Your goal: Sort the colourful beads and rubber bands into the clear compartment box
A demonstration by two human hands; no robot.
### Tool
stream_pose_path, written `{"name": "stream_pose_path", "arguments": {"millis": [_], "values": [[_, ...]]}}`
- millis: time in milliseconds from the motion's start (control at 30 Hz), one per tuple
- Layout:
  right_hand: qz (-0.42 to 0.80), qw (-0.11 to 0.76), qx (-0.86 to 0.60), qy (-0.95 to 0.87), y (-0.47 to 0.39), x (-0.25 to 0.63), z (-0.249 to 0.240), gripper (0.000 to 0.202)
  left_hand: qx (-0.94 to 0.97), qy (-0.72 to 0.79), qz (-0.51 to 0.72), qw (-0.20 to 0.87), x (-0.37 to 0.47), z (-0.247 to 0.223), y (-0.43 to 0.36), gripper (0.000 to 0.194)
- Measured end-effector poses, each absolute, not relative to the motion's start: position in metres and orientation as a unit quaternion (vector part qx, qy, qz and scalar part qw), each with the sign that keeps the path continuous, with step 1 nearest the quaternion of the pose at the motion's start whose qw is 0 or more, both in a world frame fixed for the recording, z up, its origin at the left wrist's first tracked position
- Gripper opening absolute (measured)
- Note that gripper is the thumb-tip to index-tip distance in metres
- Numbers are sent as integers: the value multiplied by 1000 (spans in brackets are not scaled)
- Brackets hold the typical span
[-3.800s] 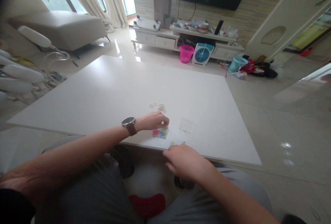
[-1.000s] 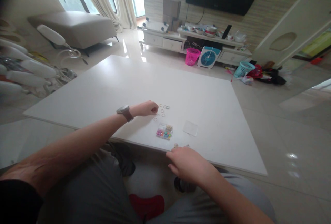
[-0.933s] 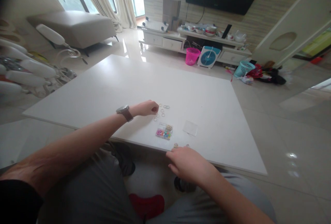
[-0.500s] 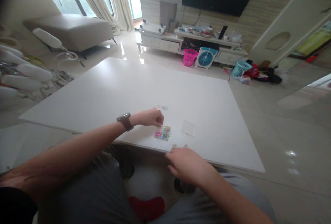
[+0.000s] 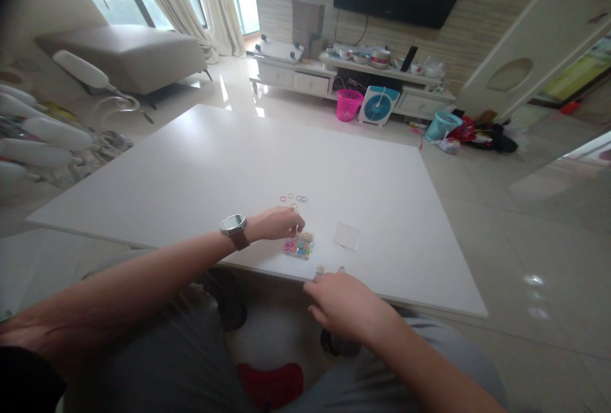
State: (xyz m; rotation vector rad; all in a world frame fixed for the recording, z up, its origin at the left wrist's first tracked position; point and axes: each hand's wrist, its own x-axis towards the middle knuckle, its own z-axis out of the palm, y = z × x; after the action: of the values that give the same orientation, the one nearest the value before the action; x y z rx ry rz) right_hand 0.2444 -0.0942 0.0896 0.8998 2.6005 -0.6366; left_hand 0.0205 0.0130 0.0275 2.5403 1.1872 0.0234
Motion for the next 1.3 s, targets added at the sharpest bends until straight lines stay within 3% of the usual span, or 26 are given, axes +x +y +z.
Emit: {"name": "stream_pose_path", "arguments": {"millis": [500,733,1300], "values": [[-225,159,316,908,-94,245,88,15,899,403,12,171,17,34,13,23],[-221,164,318,907,-94,246,88,16,864,484,25,137,-9,46,35,23],[-220,150,317,910,-95,247,87,13,854,493,-58,157,-16,7,50,9]]}}
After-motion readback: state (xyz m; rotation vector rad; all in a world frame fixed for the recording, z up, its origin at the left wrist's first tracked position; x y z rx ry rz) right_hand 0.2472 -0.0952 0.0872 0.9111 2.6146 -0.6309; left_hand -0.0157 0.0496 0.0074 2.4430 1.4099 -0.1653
